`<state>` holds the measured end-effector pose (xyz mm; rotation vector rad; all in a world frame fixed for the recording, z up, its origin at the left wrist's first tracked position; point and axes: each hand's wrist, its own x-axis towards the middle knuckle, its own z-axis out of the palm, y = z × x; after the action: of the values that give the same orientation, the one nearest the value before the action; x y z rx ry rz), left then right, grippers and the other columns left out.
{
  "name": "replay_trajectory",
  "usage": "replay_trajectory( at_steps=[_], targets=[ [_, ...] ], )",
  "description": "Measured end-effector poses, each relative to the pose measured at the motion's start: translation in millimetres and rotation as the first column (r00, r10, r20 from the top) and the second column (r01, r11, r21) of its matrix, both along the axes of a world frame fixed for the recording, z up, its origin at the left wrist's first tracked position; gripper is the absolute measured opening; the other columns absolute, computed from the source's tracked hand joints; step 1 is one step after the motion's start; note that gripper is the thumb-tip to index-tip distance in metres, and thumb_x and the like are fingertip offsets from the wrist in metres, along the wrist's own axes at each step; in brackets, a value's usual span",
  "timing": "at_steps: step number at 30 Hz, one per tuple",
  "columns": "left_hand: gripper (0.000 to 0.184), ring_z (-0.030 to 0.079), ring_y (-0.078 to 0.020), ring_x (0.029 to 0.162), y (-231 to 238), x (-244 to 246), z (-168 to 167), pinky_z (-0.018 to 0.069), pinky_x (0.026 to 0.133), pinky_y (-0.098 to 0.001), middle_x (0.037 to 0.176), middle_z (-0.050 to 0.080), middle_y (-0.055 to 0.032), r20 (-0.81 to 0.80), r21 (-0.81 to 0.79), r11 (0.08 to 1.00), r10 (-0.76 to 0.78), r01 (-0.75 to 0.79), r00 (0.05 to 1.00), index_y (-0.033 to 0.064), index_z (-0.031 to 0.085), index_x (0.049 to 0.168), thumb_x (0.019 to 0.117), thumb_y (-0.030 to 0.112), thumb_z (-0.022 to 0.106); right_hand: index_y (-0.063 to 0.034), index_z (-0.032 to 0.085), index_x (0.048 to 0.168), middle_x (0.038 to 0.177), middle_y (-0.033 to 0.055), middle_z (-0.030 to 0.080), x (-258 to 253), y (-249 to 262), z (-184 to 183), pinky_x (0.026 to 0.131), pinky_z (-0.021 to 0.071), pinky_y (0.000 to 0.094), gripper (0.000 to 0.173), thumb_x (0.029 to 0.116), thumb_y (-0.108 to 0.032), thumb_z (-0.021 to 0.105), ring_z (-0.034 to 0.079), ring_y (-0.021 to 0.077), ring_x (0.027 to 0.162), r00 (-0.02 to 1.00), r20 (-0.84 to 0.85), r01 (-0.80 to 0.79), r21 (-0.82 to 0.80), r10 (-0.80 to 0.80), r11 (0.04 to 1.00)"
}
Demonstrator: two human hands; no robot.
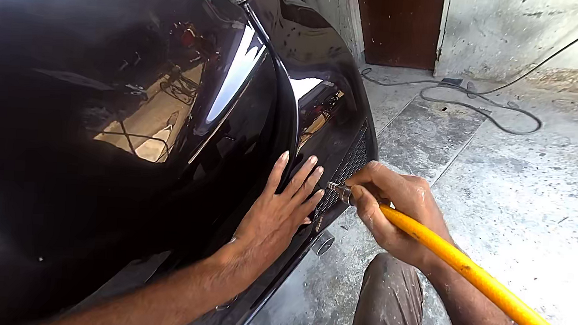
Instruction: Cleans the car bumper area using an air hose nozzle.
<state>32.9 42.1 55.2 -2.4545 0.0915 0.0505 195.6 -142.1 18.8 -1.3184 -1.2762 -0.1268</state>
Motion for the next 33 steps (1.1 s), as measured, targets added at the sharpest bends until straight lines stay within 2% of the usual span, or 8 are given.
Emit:
replay_trajectory(
  at_steps=[4, 10, 13, 19, 24, 27, 29, 33],
  targets=[
    [0.039, 0.016, -0.0382, 0.157, -4.4, 9.6, 15.7, 0.0059, 0.122, -0.0727, 0.166, 0.034, -0.0113, 0.023, -0.034, 0.999, -0.002, 0.002, 1.0, 0.0193, 0.072, 0.13, 0.1057, 0.039, 0.05, -0.0104, 0.069, 0.097, 0.063, -0.0082, 0.056, 4.2, -5.4, 0.1, 0.044, 0.0414, 0.0225, 0.016, 0.0976, -0.019, 0.056, 0.051, 0.0017, 0.051, 1.0, 0.003, 0.015, -0.004, -0.015, 1.0],
    [0.041, 0.011, -0.039, 0.158, -1.1, 25.8, 14.4, 0.003, 0.121, -0.0739, 0.168, 0.028, -0.0114, 0.037, -0.019, 1.0, 0.0, 0.001, 0.999, 0.0227, 0.072, 0.128, 0.1043, 0.046, 0.05, -0.0091, 0.069, 0.095, 0.061, -0.0075, 0.054, 9.0, -3.8, -1.3, 0.043, 0.0386, 0.0228, 0.015, 0.0959, -0.017, 0.057, 0.048, 0.0023, 0.05, 1.0, -0.01, 0.016, 0.016, -0.016, 1.0],
    [0.037, 0.01, -0.0384, 0.158, 6.3, 34.5, 13.1, 0.0016, 0.121, -0.0735, 0.168, 0.029, -0.0107, -0.015, -0.063, 0.996, -0.06, 0.059, 0.998, 0.019, 0.074, 0.118, 0.1047, 0.042, 0.049, -0.0098, 0.069, 0.098, 0.063, -0.0078, 0.055, 8.9, 2.4, -6.8, 0.045, 0.0404, 0.0232, 0.015, 0.0973, -0.018, 0.057, 0.05, 0.002, 0.052, 1.0, 0.005, -0.005, 0.012, 0.005, 1.0],
    [0.039, 0.013, -0.0382, 0.158, 11.7, 46.1, 13.6, 0.0019, 0.122, -0.0725, 0.163, 0.039, -0.0102, -0.135, -0.058, 0.99, -0.135, 0.128, 0.982, 0.0178, 0.072, 0.127, 0.1044, 0.041, 0.051, -0.0102, 0.069, 0.098, 0.062, -0.0076, 0.054, 4.1, 3.6, -3.4, 0.045, 0.0396, 0.0245, 0.015, 0.0975, -0.019, 0.057, 0.048, 0.0034, 0.051, 1.0, 0.015, -0.008, -0.009, 0.008, 1.0],
    [0.031, 0.017, -0.0378, 0.157, 17.7, 49.0, 12.7, 0.0046, 0.123, -0.0699, 0.162, 0.041, -0.0094, -0.169, -0.099, 0.984, -0.164, 0.149, 0.972, 0.0164, 0.078, 0.107, 0.1039, 0.034, 0.053, -0.0097, 0.07, 0.1, 0.064, -0.0075, 0.056, 6.5, 1.0, -0.3, 0.046, 0.0411, 0.0239, 0.016, 0.0983, -0.019, 0.057, 0.05, 0.0027, 0.053, 1.0, 0.002, -0.012, 0.004, 0.012, 1.0],
    [0.024, 0.019, -0.0414, 0.156, 20.8, 49.6, 23.9, 0.0068, 0.122, -0.0722, 0.162, 0.041, -0.0111, -0.052, -0.155, 0.981, -0.128, 0.119, 0.99, 0.0211, 0.077, 0.115, 0.1015, 0.025, 0.058, -0.0099, 0.07, 0.099, 0.063, -0.0079, 0.054, 7.1, 1.2, -0.8, 0.045, 0.04, 0.0238, 0.016, 0.0981, -0.019, 0.057, 0.049, 0.0024, 0.052, 1.0, -0.002, -0.009, 0.014, 0.009, 1.0],
    [0.031, 0.015, -0.0424, 0.156, 21.1, 48.7, 33.4, 0.0046, 0.12, -0.0758, 0.165, 0.036, -0.01, 0.03, -0.139, 0.989, -0.053, 0.057, 0.998, 0.0264, 0.073, 0.126, 0.1013, 0.037, 0.058, -0.0097, 0.069, 0.098, 0.063, -0.0079, 0.054, 7.7, 2.9, -4.2, 0.045, 0.0401, 0.0235, 0.015, 0.0976, -0.018, 0.057, 0.049, 0.0022, 0.052, 1.0, 0.006, -0.008, 0.022, 0.008, 1.0],
    [0.083, 0.005, -0.0432, 0.157, 8.4, 40.3, 18.6, -0.0011, 0.118, -0.0773, 0.17, 0.02, -0.0154, 0.119, -0.139, 0.986, 0.11, -0.093, 0.987, 0.0222, 0.053, 0.151, 0.0781, 0.05, 0.082, -0.0088, 0.07, 0.099, 0.063, -0.0076, 0.054, 5.9, 7.5, -7.4, 0.044, 0.0397, 0.0225, 0.016, 0.0981, -0.018, 0.056, 0.048, 0.0019, 0.051, 1.0, 0.01, -0.022, 0.024, 0.022, 0.999]
  ],
)
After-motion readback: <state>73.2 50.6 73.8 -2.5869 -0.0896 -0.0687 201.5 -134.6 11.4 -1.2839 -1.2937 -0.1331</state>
